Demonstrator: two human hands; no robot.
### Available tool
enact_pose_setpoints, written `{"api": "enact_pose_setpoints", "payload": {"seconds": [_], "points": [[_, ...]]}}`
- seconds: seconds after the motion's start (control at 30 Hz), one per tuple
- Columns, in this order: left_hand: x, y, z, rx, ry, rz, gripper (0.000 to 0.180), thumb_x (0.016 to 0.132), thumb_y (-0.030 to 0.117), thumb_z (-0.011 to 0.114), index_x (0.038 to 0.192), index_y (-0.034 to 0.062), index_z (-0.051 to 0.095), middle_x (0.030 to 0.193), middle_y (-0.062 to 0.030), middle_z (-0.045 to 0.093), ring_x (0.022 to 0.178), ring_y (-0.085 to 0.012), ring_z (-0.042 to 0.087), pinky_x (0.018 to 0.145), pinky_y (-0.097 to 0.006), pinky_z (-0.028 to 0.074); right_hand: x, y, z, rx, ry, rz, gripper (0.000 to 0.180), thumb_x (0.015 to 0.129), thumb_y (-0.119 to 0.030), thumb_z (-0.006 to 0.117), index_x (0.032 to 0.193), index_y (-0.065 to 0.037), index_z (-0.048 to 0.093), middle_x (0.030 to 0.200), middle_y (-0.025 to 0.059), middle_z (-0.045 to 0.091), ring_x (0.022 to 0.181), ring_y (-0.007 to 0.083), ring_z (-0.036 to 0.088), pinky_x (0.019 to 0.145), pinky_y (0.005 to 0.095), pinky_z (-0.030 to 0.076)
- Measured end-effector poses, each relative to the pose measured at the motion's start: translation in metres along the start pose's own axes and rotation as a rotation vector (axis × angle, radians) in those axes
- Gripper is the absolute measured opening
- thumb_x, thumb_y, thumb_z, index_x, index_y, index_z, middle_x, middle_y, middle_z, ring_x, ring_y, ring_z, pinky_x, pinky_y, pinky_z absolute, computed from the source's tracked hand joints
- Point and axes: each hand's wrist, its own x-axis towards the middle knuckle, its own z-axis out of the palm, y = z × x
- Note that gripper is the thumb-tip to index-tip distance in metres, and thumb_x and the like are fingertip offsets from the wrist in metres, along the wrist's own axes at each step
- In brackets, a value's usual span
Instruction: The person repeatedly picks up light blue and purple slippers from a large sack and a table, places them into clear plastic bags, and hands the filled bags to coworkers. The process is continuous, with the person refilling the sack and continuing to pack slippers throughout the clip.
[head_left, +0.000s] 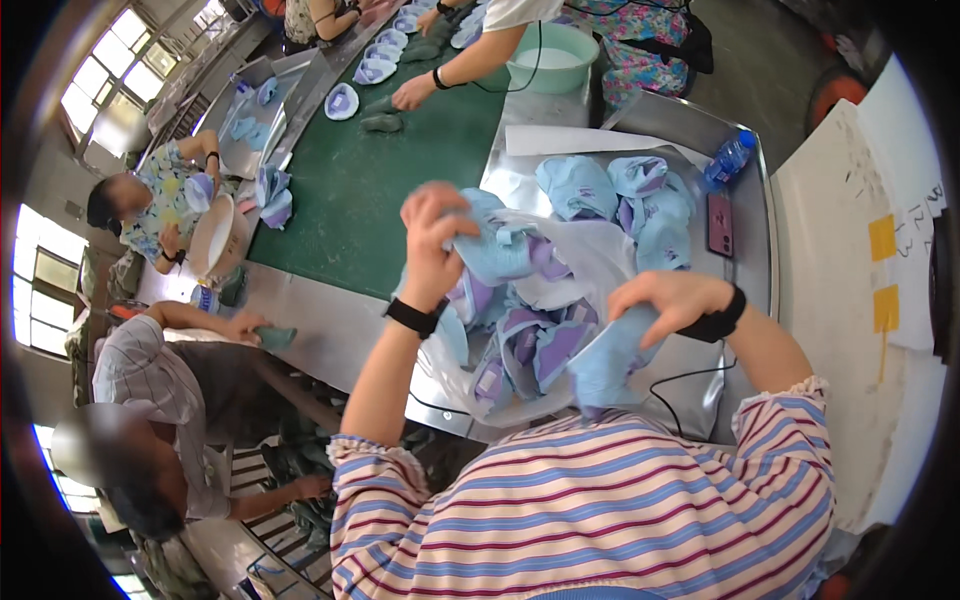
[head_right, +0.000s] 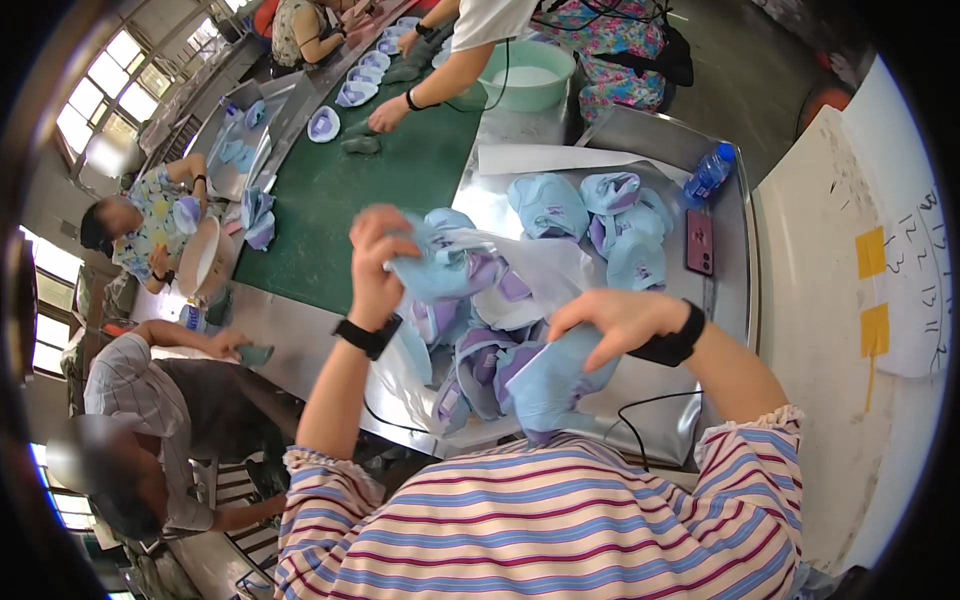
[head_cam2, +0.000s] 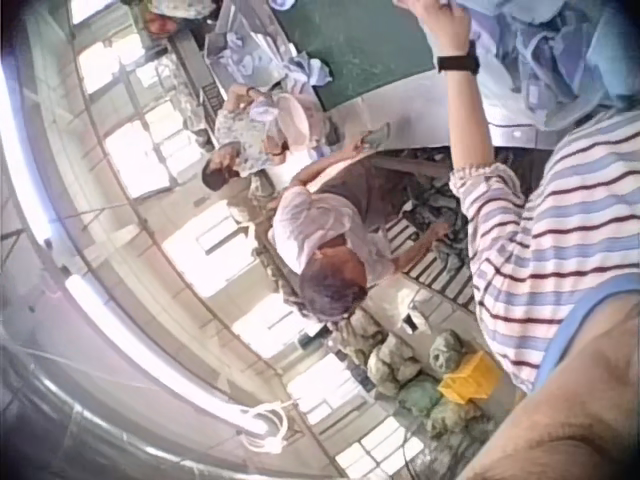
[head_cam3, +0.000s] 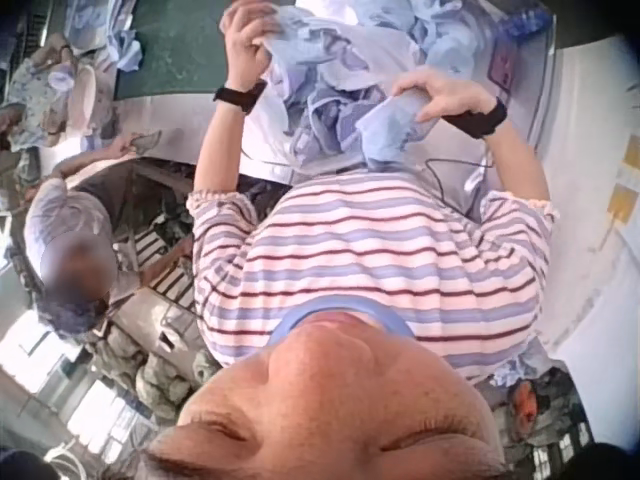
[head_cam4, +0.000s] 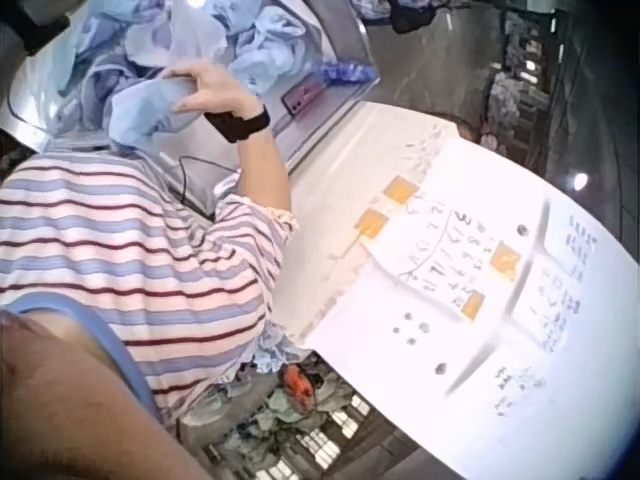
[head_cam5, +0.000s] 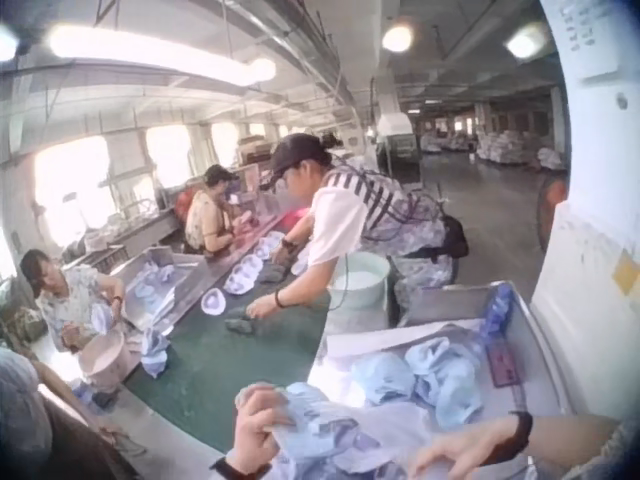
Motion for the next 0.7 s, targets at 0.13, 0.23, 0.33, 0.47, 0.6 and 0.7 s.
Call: {"api": "enact_pose_setpoints", "payload": {"seconds": [0.13,0.23,0.33,0.47,0.6,0.7], "points": [[0.059,0.028,0.023,-0.220,-0.044,-0.005,0.013,0.059,0.004,0.063,0.068,0.0139,0.065,0.113,-0.0140,0.044,0.105,-0.0318,0.044,0.089,-0.038,0.035,-0.034,-0.020,-0.016,0.279,0.072,-0.011,0.040,0.060,-0.008,0.071,0.096,0.001,0.057,0.087,0.0073,0.058,0.081,0.0195,0.054,0.073,0.0289,0.042],[0.075,0.027,0.082,-0.438,-0.116,-0.047,0.029,0.063,-0.005,0.058,0.082,0.0161,0.067,0.121,-0.0183,0.039,0.091,-0.0301,0.055,0.078,-0.036,0.045,-0.015,-0.052,-0.018,0.062,-0.033,-0.127,0.037,0.060,-0.006,0.071,0.094,0.001,0.058,0.084,0.0074,0.058,0.078,0.0192,0.055,0.070,0.0293,0.042],[0.075,0.049,0.097,-0.327,-0.265,0.006,0.052,0.071,-0.002,0.059,0.118,0.0148,0.050,0.131,-0.0190,0.028,0.084,-0.0291,0.056,0.075,-0.032,0.047,-0.002,-0.082,-0.006,-0.130,-0.050,-0.056,0.036,0.060,-0.006,0.070,0.093,0.001,0.058,0.083,0.0093,0.058,0.076,0.0205,0.056,0.069,0.0304,0.043],[0.038,0.062,0.055,-0.754,-0.772,-0.207,0.065,0.087,0.037,0.053,0.135,0.0037,0.026,0.132,-0.0196,0.036,0.103,-0.0246,0.053,0.082,-0.034,0.045,-0.011,-0.075,-0.002,-0.309,0.186,0.083,0.036,0.061,-0.007,0.069,0.095,0.001,0.058,0.083,0.0107,0.059,0.077,0.0207,0.058,0.070,0.0313,0.044],[-0.024,0.094,-0.001,-0.830,-0.672,-0.397,0.056,0.074,0.034,0.068,0.112,-0.0018,0.047,0.099,-0.0079,0.057,0.082,-0.0166,0.056,0.072,-0.030,0.046,0.017,-0.038,0.011,-0.232,0.398,0.055,0.041,0.062,-0.010,0.070,0.100,0.000,0.057,0.088,0.0105,0.059,0.080,0.0196,0.057,0.075,0.0305,0.044],[-0.069,0.086,-0.024,-0.642,-0.220,-0.769,0.027,0.074,0.018,0.068,0.087,0.0002,0.052,0.073,0.0009,0.057,0.061,-0.0126,0.054,0.056,-0.028,0.045,0.082,-0.018,0.048,0.421,0.570,-0.107,0.055,0.064,-0.015,0.072,0.113,-0.003,0.051,0.104,0.0108,0.055,0.092,0.0189,0.054,0.082,0.0291,0.042]]}}
